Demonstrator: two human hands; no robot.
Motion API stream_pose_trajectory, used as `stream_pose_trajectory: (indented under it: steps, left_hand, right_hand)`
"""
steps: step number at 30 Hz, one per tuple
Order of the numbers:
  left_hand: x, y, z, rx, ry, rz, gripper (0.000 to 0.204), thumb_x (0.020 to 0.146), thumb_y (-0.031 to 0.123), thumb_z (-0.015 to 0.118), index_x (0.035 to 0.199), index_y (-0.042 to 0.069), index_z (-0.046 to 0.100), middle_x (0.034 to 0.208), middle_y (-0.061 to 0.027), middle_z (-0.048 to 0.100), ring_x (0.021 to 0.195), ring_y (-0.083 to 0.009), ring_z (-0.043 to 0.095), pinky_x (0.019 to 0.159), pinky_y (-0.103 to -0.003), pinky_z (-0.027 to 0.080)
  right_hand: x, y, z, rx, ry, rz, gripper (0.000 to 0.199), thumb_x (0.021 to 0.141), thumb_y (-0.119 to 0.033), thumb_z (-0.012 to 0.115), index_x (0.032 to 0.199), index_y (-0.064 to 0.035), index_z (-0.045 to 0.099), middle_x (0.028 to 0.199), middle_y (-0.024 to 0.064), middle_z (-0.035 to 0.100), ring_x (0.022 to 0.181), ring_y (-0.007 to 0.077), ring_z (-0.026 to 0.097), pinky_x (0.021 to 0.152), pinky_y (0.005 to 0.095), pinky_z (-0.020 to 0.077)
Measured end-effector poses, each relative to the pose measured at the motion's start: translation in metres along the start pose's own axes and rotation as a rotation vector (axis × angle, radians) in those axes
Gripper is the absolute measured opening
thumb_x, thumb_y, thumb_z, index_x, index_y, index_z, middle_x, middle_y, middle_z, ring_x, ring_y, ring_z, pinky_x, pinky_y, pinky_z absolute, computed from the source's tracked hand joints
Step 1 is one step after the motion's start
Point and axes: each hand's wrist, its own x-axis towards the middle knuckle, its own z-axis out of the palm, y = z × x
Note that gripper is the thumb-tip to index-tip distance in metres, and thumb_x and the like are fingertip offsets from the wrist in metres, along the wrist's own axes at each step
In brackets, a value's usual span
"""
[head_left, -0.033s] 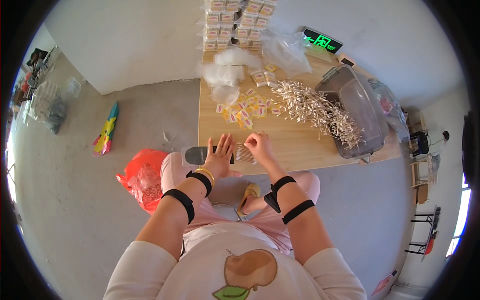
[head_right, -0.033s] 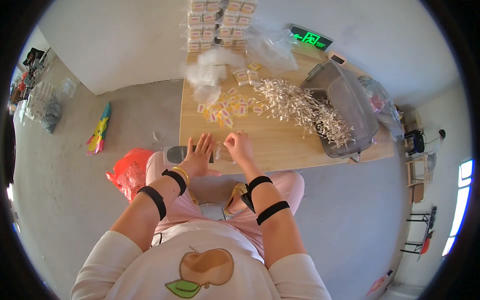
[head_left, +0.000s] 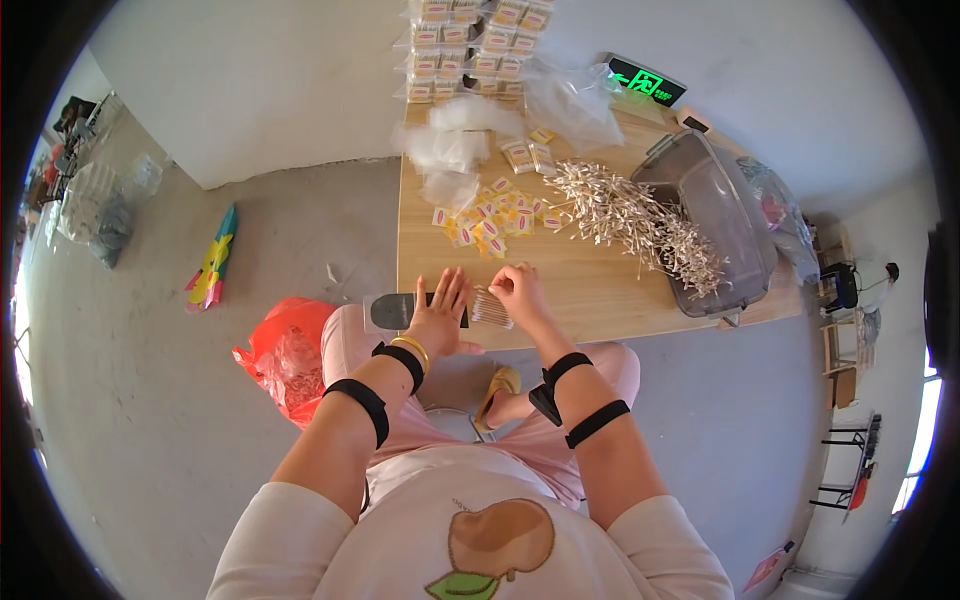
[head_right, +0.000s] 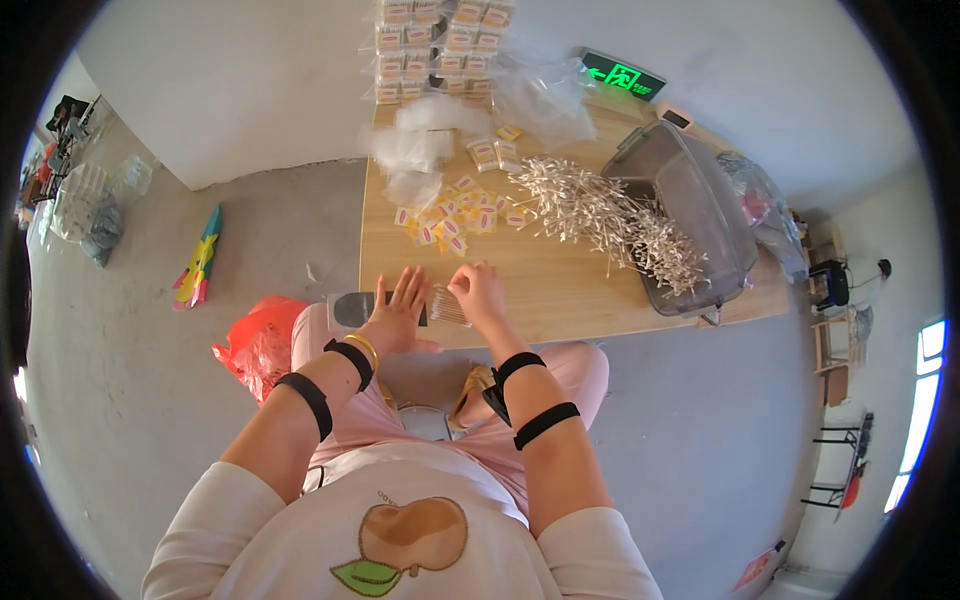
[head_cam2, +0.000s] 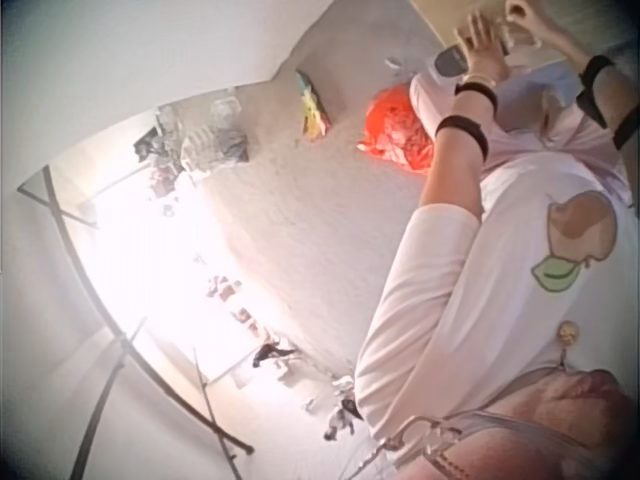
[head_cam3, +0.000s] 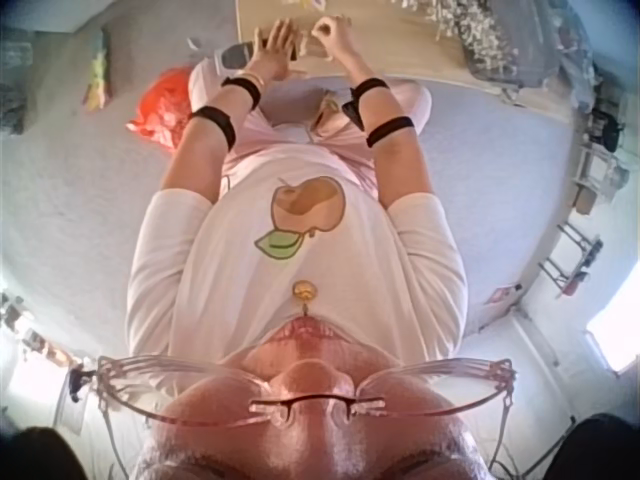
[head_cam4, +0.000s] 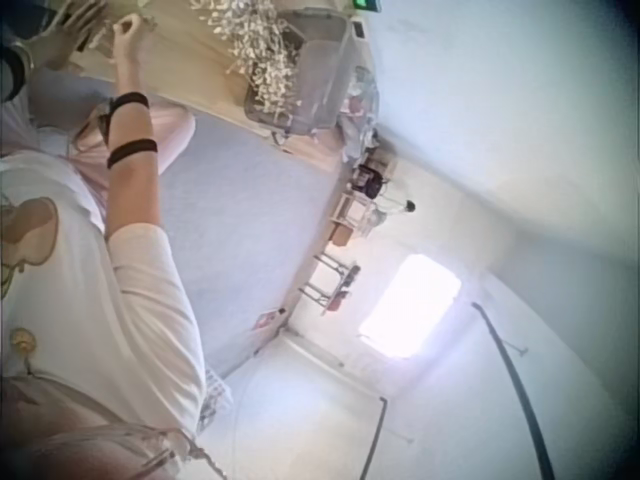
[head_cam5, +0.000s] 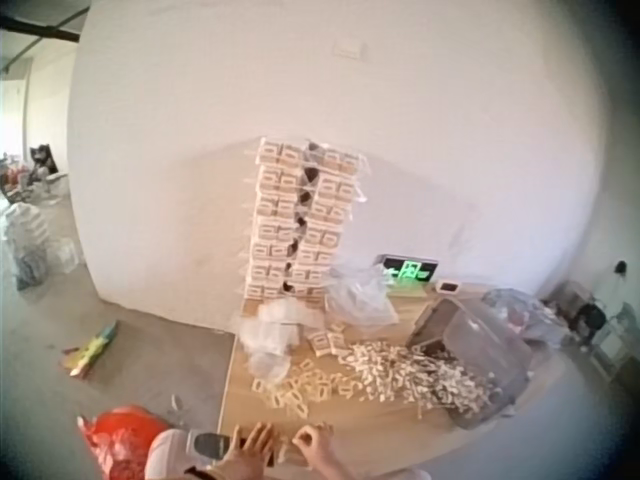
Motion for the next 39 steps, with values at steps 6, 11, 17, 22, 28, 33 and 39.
stream_pose_trajectory:
  steps: [6, 11, 17, 22, 28, 33, 39]
  left_hand:
    - [0.000, 0.000, -0.001, -0.008, -0.002, 0.004, 0.132, 0.075, 0.088, 0.052, 0.161, 0.002, 0.001, 0.170, -0.0158, -0.006, 0.157, -0.0302, -0.010, 0.119, -0.066, -0.004]
    - [-0.002, 0.001, -0.001, -0.010, -0.003, 0.001, 0.132, 0.075, 0.089, 0.051, 0.161, 0.002, 0.003, 0.170, -0.0160, -0.005, 0.157, -0.0308, -0.010, 0.119, -0.066, -0.005]
    - [0.000, -0.001, 0.000, -0.006, 0.007, 0.010, 0.134, 0.074, 0.089, 0.052, 0.161, -0.001, 0.005, 0.169, -0.0181, -0.005, 0.157, -0.0317, -0.008, 0.119, -0.065, -0.004]
    - [0.002, 0.000, 0.001, -0.010, 0.025, 0.011, 0.134, 0.073, 0.090, 0.051, 0.161, 0.002, 0.002, 0.170, -0.0151, -0.004, 0.157, -0.0298, -0.009, 0.119, -0.065, -0.005]
    - [0.003, -0.004, 0.014, -0.024, 0.059, 0.001, 0.136, 0.072, 0.090, 0.051, 0.161, 0.002, 0.001, 0.170, -0.0147, -0.004, 0.157, -0.0295, -0.008, 0.119, -0.066, -0.005]
    - [0.003, -0.002, 0.011, -0.020, 0.054, 0.001, 0.136, 0.071, 0.091, 0.052, 0.161, 0.002, 0.002, 0.170, -0.0140, -0.003, 0.157, -0.0291, -0.008, 0.119, -0.066, -0.005]
    - [-0.002, -0.001, 0.006, -0.040, 0.066, 0.012, 0.133, 0.073, 0.088, 0.053, 0.160, -0.001, 0.006, 0.169, -0.0174, 0.000, 0.157, -0.0309, -0.005, 0.120, -0.066, -0.003]
  right_hand:
    - [0.006, 0.000, -0.005, 0.009, -0.087, -0.004, 0.012, 0.078, -0.018, 0.079, 0.084, -0.0140, 0.070, 0.098, 0.0076, 0.061, 0.105, 0.0316, 0.058, 0.092, 0.0448, 0.0468]
    - [0.009, -0.008, -0.013, 0.000, -0.160, -0.040, 0.011, 0.078, -0.017, 0.078, 0.084, -0.0140, 0.069, 0.099, 0.0074, 0.062, 0.107, 0.0318, 0.058, 0.094, 0.0442, 0.0467]
    - [0.017, -0.013, -0.008, -0.032, -0.166, 0.006, 0.013, 0.078, -0.016, 0.079, 0.085, -0.0126, 0.069, 0.097, 0.0071, 0.063, 0.103, 0.0294, 0.059, 0.092, 0.0429, 0.0479]
    - [0.029, 0.006, -0.007, 0.164, -0.101, 0.163, 0.015, 0.079, -0.016, 0.079, 0.086, -0.0074, 0.069, 0.090, 0.0083, 0.064, 0.091, 0.0263, 0.062, 0.082, 0.0403, 0.0512]
    - [0.049, -0.008, -0.011, -0.052, 0.201, 0.056, 0.024, 0.083, -0.024, 0.079, 0.097, -0.0087, 0.067, 0.101, 0.0090, 0.065, 0.102, 0.0290, 0.060, 0.089, 0.0417, 0.0502]
    - [0.067, -0.009, 0.007, -0.287, 0.193, 0.175, 0.030, 0.080, -0.030, 0.081, 0.094, -0.0091, 0.065, 0.100, 0.0103, 0.064, 0.098, 0.0294, 0.061, 0.084, 0.0415, 0.0507]
    - [0.069, 0.017, 0.003, 0.043, 0.091, 0.393, 0.032, 0.077, -0.023, 0.084, 0.094, -0.0072, 0.062, 0.095, 0.0100, 0.065, 0.088, 0.0251, 0.064, 0.075, 0.0382, 0.0526]
